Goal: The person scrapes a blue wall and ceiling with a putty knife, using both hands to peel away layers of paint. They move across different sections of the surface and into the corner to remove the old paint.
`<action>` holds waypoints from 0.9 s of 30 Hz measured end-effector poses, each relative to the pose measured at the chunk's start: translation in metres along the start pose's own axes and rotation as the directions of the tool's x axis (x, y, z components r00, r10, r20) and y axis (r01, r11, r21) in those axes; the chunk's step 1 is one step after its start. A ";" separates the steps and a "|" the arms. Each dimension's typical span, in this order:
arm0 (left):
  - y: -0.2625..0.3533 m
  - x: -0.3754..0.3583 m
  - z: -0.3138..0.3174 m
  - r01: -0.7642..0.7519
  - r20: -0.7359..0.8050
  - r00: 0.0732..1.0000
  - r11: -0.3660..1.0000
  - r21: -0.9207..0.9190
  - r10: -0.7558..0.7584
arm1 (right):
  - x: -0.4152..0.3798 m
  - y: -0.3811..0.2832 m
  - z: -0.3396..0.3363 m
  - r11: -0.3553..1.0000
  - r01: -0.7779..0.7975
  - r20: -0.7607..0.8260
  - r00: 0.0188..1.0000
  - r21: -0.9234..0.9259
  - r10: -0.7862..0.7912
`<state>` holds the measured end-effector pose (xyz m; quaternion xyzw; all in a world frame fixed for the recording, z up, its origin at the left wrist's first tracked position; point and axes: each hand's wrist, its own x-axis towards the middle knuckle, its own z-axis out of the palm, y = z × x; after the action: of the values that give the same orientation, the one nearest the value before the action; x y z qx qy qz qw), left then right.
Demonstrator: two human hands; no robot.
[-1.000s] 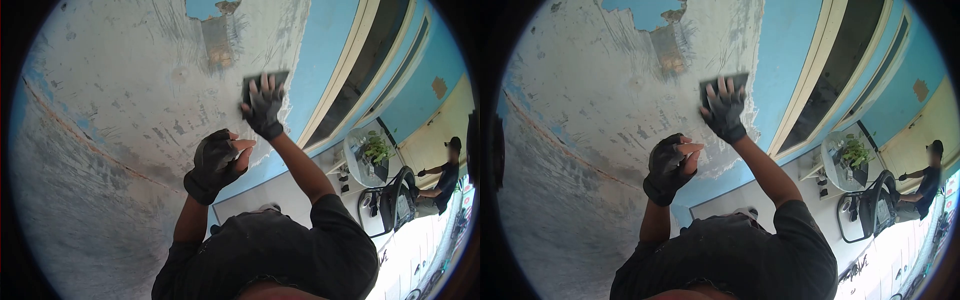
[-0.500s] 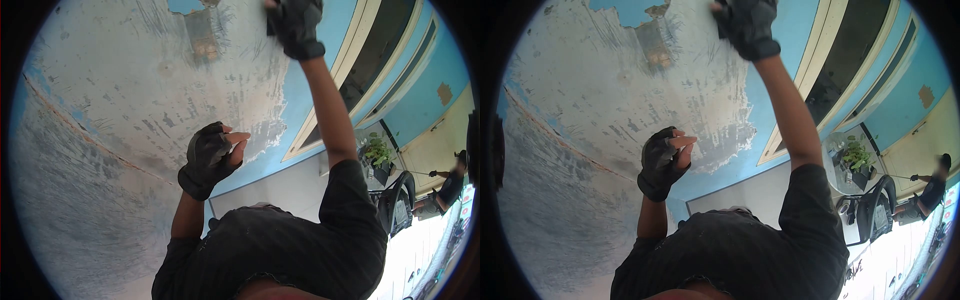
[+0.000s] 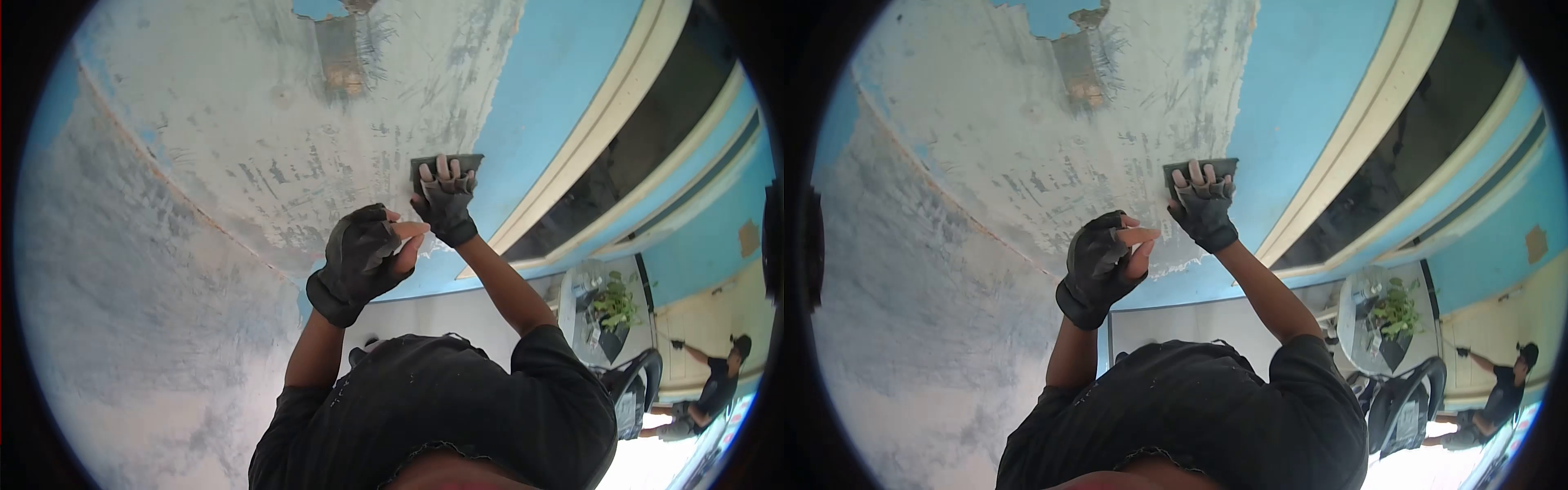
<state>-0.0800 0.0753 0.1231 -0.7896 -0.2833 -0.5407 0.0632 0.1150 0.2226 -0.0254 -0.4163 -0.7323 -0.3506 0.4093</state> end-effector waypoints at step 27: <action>-0.012 -0.003 -0.053 0.115 -0.083 0.991 0.990 0.087 -0.108 | 0.237 -0.042 -0.064 0.998 0.011 -0.223 0.975 0.065 0.004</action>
<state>-0.1304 0.0621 0.1392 -0.7470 -0.3487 -0.5604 0.0801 0.0215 0.2277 0.2056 -0.3594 -0.6936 -0.3716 0.5017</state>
